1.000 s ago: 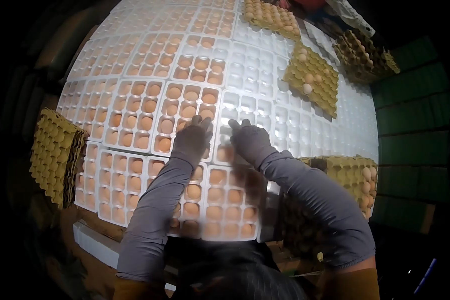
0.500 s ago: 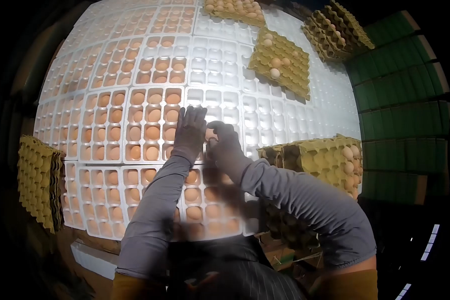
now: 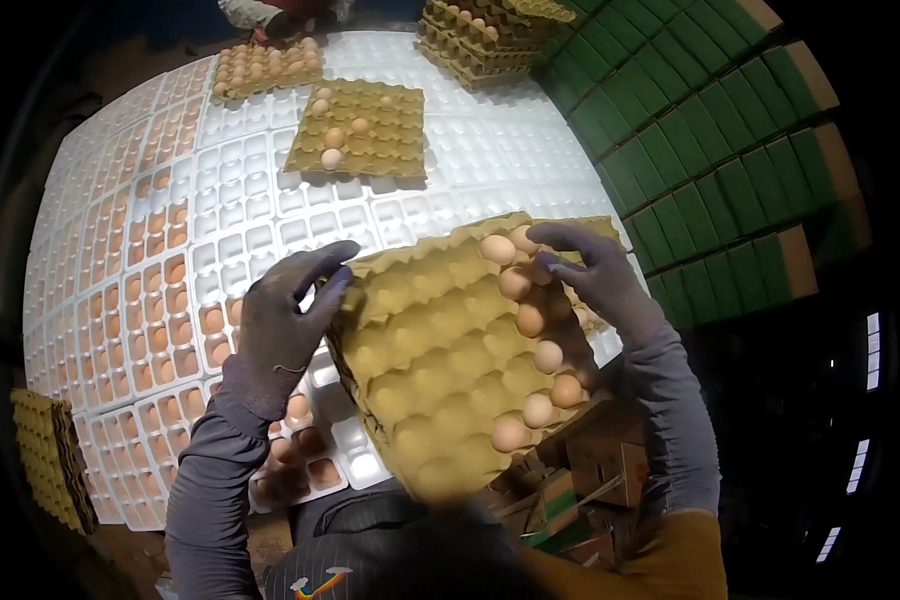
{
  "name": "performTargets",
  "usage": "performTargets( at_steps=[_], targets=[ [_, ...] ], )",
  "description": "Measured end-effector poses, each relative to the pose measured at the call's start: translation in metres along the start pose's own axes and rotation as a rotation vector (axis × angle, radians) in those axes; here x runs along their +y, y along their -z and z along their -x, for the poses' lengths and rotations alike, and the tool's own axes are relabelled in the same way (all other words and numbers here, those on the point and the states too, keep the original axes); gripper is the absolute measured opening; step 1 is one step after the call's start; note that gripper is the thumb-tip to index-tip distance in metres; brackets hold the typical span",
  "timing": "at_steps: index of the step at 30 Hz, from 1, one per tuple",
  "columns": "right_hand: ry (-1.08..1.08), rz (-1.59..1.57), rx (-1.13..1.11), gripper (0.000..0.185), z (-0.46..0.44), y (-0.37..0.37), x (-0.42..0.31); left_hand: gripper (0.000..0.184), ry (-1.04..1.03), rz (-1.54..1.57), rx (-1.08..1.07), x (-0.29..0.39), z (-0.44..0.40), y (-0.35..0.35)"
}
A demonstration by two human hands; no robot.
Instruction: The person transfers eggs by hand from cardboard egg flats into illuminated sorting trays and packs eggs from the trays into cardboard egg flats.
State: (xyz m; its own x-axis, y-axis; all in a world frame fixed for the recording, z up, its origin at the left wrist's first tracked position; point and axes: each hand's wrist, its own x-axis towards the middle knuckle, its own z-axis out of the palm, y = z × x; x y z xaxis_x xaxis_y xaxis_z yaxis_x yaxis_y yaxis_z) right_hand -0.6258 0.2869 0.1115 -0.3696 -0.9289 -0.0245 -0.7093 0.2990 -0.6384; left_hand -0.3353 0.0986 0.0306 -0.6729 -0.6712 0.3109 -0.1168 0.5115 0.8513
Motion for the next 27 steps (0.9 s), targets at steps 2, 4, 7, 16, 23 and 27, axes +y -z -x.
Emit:
performTargets(
  at_steps=[2, 4, 7, 16, 23, 27],
  targets=[
    [0.262, 0.175, -0.043, 0.043, -0.021, 0.004, 0.047, 0.030, 0.008, -0.116, -0.128, 0.036, -0.018, -0.039],
    [0.325, 0.180, -0.145, 0.044, -0.040, 0.008, 0.070, 0.035, -0.032, -0.283, -0.222, 0.064, -0.040, -0.077],
    [0.260, -0.037, -0.253, 0.040, -0.063, 0.013, 0.095, 0.044, -0.153, -0.436, -0.279, 0.073, -0.069, -0.132],
    [0.594, -0.098, -0.163, 0.043, -0.079, 0.005, 0.125, 0.039, -0.256, -0.604, -0.271, 0.054, -0.088, -0.163],
    [-0.001, -0.606, -0.393, 0.036, -0.070, 0.055, 0.096, 0.035, 0.507, 0.616, -0.052, 0.094, -0.090, -0.135],
    [0.277, 0.554, -0.587, 0.056, -0.053, 0.042, 0.074, 0.039, 0.753, 0.260, -0.264, 0.099, -0.090, -0.131]
  ],
)
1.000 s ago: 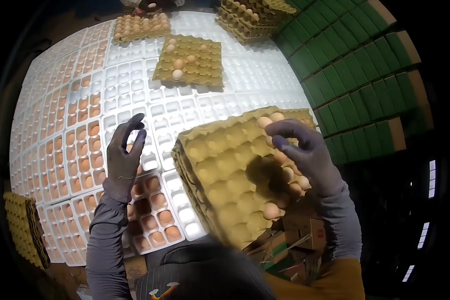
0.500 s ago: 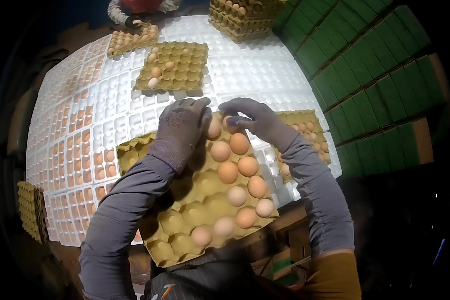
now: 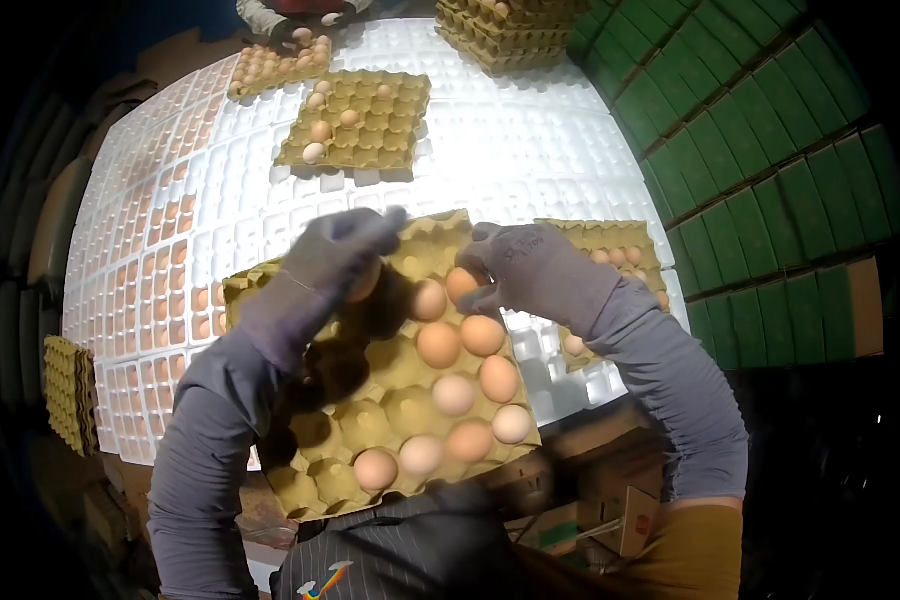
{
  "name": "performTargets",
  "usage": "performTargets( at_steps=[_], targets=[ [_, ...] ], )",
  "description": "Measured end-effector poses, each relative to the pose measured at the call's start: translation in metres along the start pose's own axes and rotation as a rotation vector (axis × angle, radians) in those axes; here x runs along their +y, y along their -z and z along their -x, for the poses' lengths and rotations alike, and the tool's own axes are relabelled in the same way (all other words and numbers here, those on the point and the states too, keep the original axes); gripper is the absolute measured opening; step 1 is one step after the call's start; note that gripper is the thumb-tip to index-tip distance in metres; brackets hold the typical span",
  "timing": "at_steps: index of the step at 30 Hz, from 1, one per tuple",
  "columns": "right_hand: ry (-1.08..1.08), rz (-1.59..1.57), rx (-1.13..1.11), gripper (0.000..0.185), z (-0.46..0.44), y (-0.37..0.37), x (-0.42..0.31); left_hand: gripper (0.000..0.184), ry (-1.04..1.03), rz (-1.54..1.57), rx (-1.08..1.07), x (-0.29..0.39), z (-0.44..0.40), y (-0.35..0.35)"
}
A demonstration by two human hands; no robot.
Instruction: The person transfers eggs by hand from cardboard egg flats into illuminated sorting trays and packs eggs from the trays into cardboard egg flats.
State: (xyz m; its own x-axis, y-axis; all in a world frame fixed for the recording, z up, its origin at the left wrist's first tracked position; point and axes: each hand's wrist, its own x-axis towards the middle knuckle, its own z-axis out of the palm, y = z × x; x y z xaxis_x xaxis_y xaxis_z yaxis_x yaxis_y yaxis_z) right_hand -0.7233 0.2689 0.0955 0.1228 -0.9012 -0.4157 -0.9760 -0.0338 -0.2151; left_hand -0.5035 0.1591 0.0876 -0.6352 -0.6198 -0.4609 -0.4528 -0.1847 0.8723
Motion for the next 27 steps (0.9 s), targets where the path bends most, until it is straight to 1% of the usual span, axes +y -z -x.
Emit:
performTargets(
  at_steps=[1, 3, 4, 5, 7, 8, 10, 11, 12, 13, 14, 15, 17, 18, 19, 20, 21, 22, 23, 24, 25, 27],
  targets=[
    [0.002, 0.033, -0.004, 0.056, 0.000, -0.001, -0.001, 0.042, -0.026, -0.196, -0.098, 0.008, 0.011, -0.015],
    [0.005, -0.396, 0.080, 0.050, 0.004, -0.003, 0.014, 0.044, -0.440, -0.950, 0.162, -0.023, 0.008, -0.039],
    [0.005, -0.607, 0.120, 0.048, 0.010, 0.000, 0.021, 0.045, -0.374, -1.000, 0.090, -0.022, 0.008, -0.044],
    [-0.090, -1.138, -0.040, 0.042, 0.021, 0.007, 0.027, 0.044, -0.381, -0.972, 0.070, -0.023, 0.007, -0.044],
    [0.148, -1.399, 0.022, 0.042, 0.035, 0.004, 0.030, 0.043, -0.392, -0.923, 0.031, -0.022, 0.003, -0.042],
    [0.272, -1.179, 0.094, 0.041, 0.031, -0.007, 0.034, 0.035, -0.332, -0.882, -0.008, -0.018, 0.000, -0.036],
    [0.252, -0.711, 0.129, 0.038, 0.030, -0.013, 0.013, 0.032, -0.100, -0.094, -0.162, -0.002, 0.014, -0.021],
    [0.120, -0.206, 0.085, 0.039, 0.036, -0.013, -0.003, 0.031, 0.019, 0.299, -0.232, 0.005, 0.021, -0.013],
    [0.100, -0.016, 0.073, 0.041, 0.036, -0.021, -0.015, 0.032, 0.010, 0.315, -0.250, 0.006, 0.025, -0.005],
    [0.079, 0.177, 0.060, 0.044, 0.038, -0.026, -0.022, 0.032, -0.150, 0.132, -0.238, 0.003, 0.024, -0.006],
    [0.100, 0.202, 0.134, 0.048, 0.038, -0.033, -0.019, 0.033, -0.310, -0.051, -0.225, -0.002, 0.021, -0.010],
    [0.116, 0.059, 0.209, 0.049, 0.040, -0.038, -0.014, 0.033, -0.470, -0.234, -0.207, -0.005, 0.022, -0.013],
    [0.149, -0.216, 0.356, 0.052, 0.047, -0.038, -0.003, 0.030, -0.376, -0.861, -0.059, 0.006, 0.046, -0.043],
    [0.059, -0.663, 0.310, 0.055, 0.050, -0.033, 0.002, 0.029, -0.387, -1.095, -0.035, -0.001, 0.049, -0.056],
    [-0.100, -1.058, 0.267, 0.065, 0.058, -0.027, 0.002, 0.030, -0.396, -1.325, -0.007, -0.009, 0.046, -0.067],
    [-0.093, -1.193, 0.255, 0.070, 0.063, -0.026, 0.008, 0.031, -0.357, -1.420, 0.028, -0.012, 0.043, -0.076],
    [-0.087, -1.331, 0.245, 0.076, 0.067, -0.026, 0.013, 0.033, -0.384, -1.302, 0.021, -0.010, 0.043, -0.074],
    [-0.087, -1.334, 0.287, 0.078, 0.071, -0.024, 0.004, 0.035, -0.408, -1.187, 0.014, -0.009, 0.044, -0.067],
    [-0.031, -1.405, 0.274, 0.074, 0.071, -0.030, 0.009, 0.037, -0.426, -1.076, 0.007, -0.009, 0.044, -0.055],
    [0.026, -1.315, 0.371, 0.074, 0.073, -0.030, 0.003, 0.047, -0.402, -0.663, -0.051, -0.010, 0.044, -0.039],
    [0.047, -1.334, 0.380, 0.073, 0.071, -0.032, 0.000, 0.057, -0.360, -0.238, -0.208, -0.014, 0.041, -0.020],
    [0.057, -1.465, 0.346, 0.073, 0.063, -0.036, -0.005, 0.077, -0.045, 0.315, -0.199, -0.021, 0.065, 0.011]
  ],
)
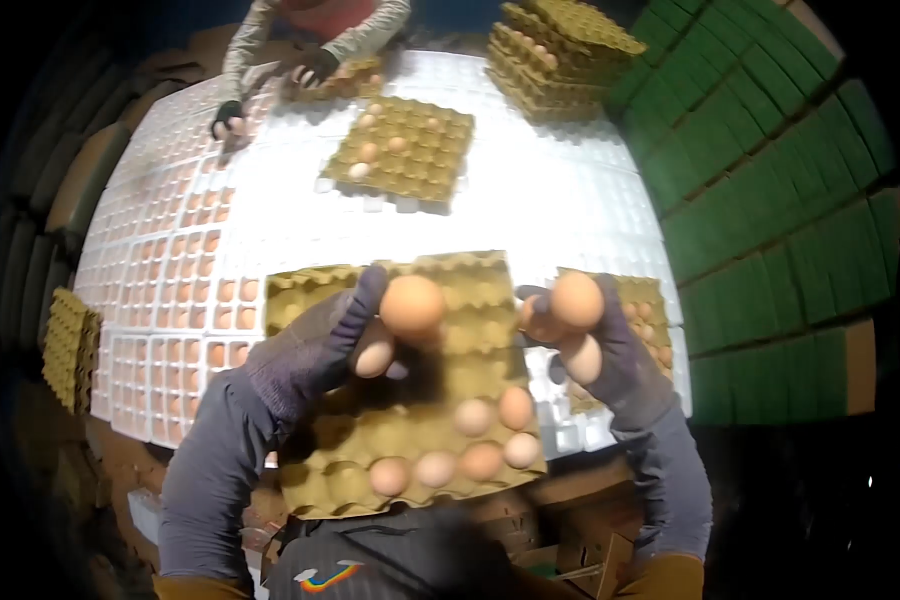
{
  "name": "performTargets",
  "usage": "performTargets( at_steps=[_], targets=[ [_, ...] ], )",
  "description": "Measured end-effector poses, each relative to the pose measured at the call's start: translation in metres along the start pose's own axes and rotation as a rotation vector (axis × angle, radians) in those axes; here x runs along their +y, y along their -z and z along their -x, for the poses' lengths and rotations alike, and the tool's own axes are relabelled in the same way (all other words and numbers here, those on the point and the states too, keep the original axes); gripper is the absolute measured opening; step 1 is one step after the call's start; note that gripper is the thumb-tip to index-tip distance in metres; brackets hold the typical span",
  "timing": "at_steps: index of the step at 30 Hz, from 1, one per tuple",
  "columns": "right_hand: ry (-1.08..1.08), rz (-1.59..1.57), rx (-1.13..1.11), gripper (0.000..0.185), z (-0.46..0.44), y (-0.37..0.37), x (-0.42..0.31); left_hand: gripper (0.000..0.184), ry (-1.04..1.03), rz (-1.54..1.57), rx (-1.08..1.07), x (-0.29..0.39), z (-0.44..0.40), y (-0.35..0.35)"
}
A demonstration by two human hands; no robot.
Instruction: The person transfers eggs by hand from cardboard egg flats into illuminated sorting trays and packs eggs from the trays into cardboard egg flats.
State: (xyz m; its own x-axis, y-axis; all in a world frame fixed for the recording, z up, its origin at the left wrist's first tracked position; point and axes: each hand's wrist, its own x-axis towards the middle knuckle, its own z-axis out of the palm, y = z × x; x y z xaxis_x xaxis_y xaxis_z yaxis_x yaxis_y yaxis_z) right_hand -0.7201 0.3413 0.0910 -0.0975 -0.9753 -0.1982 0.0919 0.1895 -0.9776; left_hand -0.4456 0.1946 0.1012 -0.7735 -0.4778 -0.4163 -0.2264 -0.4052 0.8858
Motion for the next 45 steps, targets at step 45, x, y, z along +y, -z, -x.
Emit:
performTargets(
  at_steps=[45],
  targets=[
    [0.210, 1.093, -0.240, 0.041, -0.405, -0.284, 0.111, 0.053, -0.538, -1.352, 0.882, -0.217, -0.125, 0.356]
  ],
)
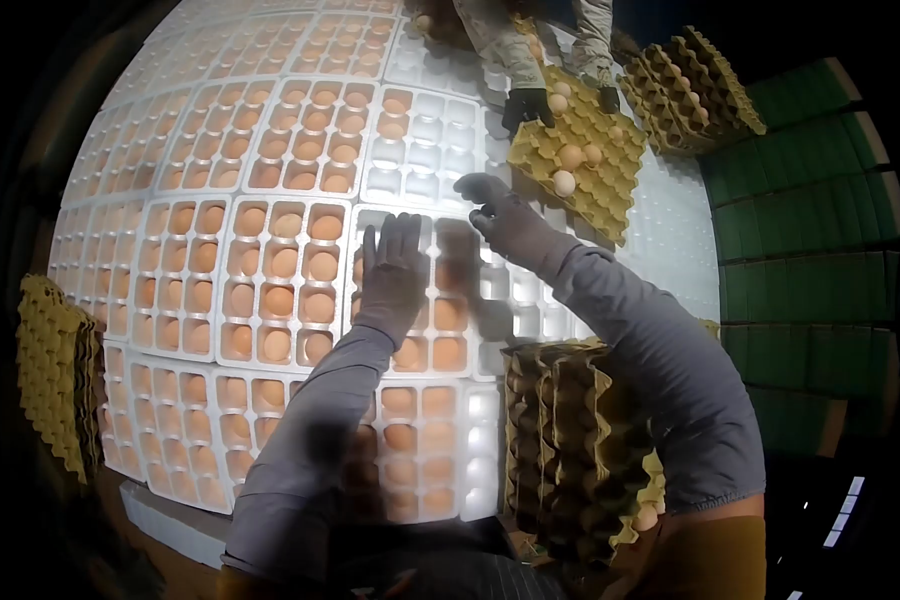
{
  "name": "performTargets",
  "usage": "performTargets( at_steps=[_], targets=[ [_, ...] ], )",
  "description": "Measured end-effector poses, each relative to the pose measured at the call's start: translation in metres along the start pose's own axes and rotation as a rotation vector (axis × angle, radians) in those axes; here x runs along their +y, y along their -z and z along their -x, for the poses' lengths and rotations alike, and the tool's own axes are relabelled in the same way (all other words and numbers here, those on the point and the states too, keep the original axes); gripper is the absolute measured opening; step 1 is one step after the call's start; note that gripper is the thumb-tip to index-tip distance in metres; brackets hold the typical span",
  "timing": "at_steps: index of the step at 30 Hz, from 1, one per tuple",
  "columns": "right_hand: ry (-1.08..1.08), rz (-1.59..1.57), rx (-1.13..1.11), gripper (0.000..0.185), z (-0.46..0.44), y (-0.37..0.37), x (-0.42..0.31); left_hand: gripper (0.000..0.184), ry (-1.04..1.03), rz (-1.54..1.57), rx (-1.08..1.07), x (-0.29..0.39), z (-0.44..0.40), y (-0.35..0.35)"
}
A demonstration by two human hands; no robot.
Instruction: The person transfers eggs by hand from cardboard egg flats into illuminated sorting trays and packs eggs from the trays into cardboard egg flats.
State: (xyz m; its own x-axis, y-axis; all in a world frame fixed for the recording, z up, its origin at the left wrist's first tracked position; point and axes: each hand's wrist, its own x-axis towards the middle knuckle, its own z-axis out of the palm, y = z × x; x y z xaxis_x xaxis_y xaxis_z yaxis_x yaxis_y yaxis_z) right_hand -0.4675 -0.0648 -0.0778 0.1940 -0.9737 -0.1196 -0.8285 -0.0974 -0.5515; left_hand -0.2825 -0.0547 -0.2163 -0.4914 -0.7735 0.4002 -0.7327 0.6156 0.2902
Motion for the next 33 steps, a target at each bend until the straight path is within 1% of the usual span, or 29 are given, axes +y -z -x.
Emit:
performTargets(
  at_steps=[1, 3, 5, 6, 7, 9, 10, 11, 13, 14, 15, 17, 18, 19, 21, 22, 23, 25, 26, 27, 29, 30, 31, 32, 33],
  targets=[
    [-0.062, -0.285, 0.033, 0.039, 0.012, 0.017, 0.007, 0.051, 0.044, 0.100, 0.004, 0.002, 0.000, 0.002],
    [-0.158, -0.435, 0.067, 0.032, 0.062, 0.070, -0.039, 0.051, 0.083, 0.118, -0.069, -0.002, -0.001, -0.002],
    [-0.143, -0.464, 0.118, 0.031, 0.125, 0.109, -0.060, 0.050, 0.091, 0.181, -0.060, -0.007, 0.001, -0.008],
    [-0.215, -0.464, 0.142, 0.030, 0.163, 0.127, -0.072, 0.050, 0.098, 0.182, -0.053, -0.006, 0.002, -0.009],
    [-0.200, -0.405, 0.173, 0.028, 0.200, 0.141, -0.073, 0.050, 0.104, 0.185, -0.048, -0.005, 0.003, -0.005],
    [-0.400, -0.369, 0.185, 0.026, 0.275, 0.164, -0.073, 0.047, 0.181, 0.235, 0.006, 0.001, 0.005, 0.010],
    [-0.358, -0.256, 0.195, 0.026, 0.314, 0.167, -0.058, 0.043, 0.164, 0.421, 0.007, 0.008, 0.004, 0.029],
    [-0.426, -0.223, 0.183, 0.029, 0.353, 0.167, -0.043, 0.039, 0.151, 0.596, 0.007, 0.016, 0.002, 0.054],
    [-0.469, -0.019, 0.054, 0.035, 0.409, 0.166, -0.029, 0.030, 0.139, 0.692, 0.027, 0.069, 0.011, 0.125],
    [-0.464, 0.048, -0.098, 0.043, 0.425, 0.168, -0.021, 0.027, 0.113, 0.765, -0.011, 0.099, 0.020, 0.156],
    [-0.424, 0.087, -0.089, 0.044, 0.440, 0.166, -0.016, 0.025, 0.089, 0.833, -0.050, 0.131, 0.030, 0.183],
    [-0.331, 0.158, -0.070, 0.047, 0.463, 0.157, -0.005, 0.026, -0.060, 0.816, -0.161, 0.197, 0.047, 0.226],
    [-0.355, 0.118, -0.067, 0.051, 0.471, 0.155, 0.001, 0.024, -0.105, 0.838, -0.231, 0.232, 0.050, 0.243],
    [-0.317, 0.128, -0.072, 0.052, 0.479, 0.154, 0.009, 0.022, -0.150, 0.857, -0.305, 0.266, 0.053, 0.254],
    [-0.242, 0.155, -0.083, 0.054, 0.490, 0.154, 0.024, 0.024, -0.428, 0.736, -0.391, 0.317, 0.049, 0.249],
    [-0.205, 0.143, -0.044, 0.057, 0.492, 0.150, 0.034, 0.027, -0.443, 0.635, -0.460, 0.345, 0.047, 0.244],
    [-0.150, 0.146, 0.005, 0.056, 0.495, 0.146, 0.042, 0.030, -0.458, 0.536, -0.530, 0.370, 0.045, 0.236],
    [-0.041, 0.152, 0.104, 0.055, 0.498, 0.142, 0.052, 0.042, -0.553, 0.230, -0.550, 0.410, 0.051, 0.205],
    [-0.079, 0.004, 0.132, 0.049, 0.498, 0.144, 0.052, 0.046, -0.571, 0.152, -0.563, 0.421, 0.051, 0.190],
    [-0.145, -0.265, 0.248, 0.041, 0.502, 0.146, 0.046, 0.046, -0.578, 0.119, -0.624, 0.428, 0.049, 0.191],
    [-0.272, -0.821, 0.455, 0.036, 0.514, 0.161, 0.050, 0.044, -0.580, 0.053, -0.748, 0.437, 0.042, 0.195],
    [-0.306, -0.954, 0.389, 0.030, 0.520, 0.173, 0.051, 0.042, -0.548, 0.144, -0.776, 0.434, 0.039, 0.199],
    [-0.242, -0.944, 0.272, 0.027, 0.524, 0.173, 0.062, 0.038, -0.394, 0.302, -0.648, 0.431, 0.043, 0.213],
    [-0.134, -0.574, 0.150, 0.028, 0.527, 0.168, 0.065, 0.037, -0.017, 0.817, -0.838, 0.420, 0.040, 0.231],
    [-0.022, -0.203, 0.036, 0.029, 0.528, 0.166, 0.059, 0.037, 0.399, 1.325, -0.968, 0.413, 0.033, 0.254]
  ],
)
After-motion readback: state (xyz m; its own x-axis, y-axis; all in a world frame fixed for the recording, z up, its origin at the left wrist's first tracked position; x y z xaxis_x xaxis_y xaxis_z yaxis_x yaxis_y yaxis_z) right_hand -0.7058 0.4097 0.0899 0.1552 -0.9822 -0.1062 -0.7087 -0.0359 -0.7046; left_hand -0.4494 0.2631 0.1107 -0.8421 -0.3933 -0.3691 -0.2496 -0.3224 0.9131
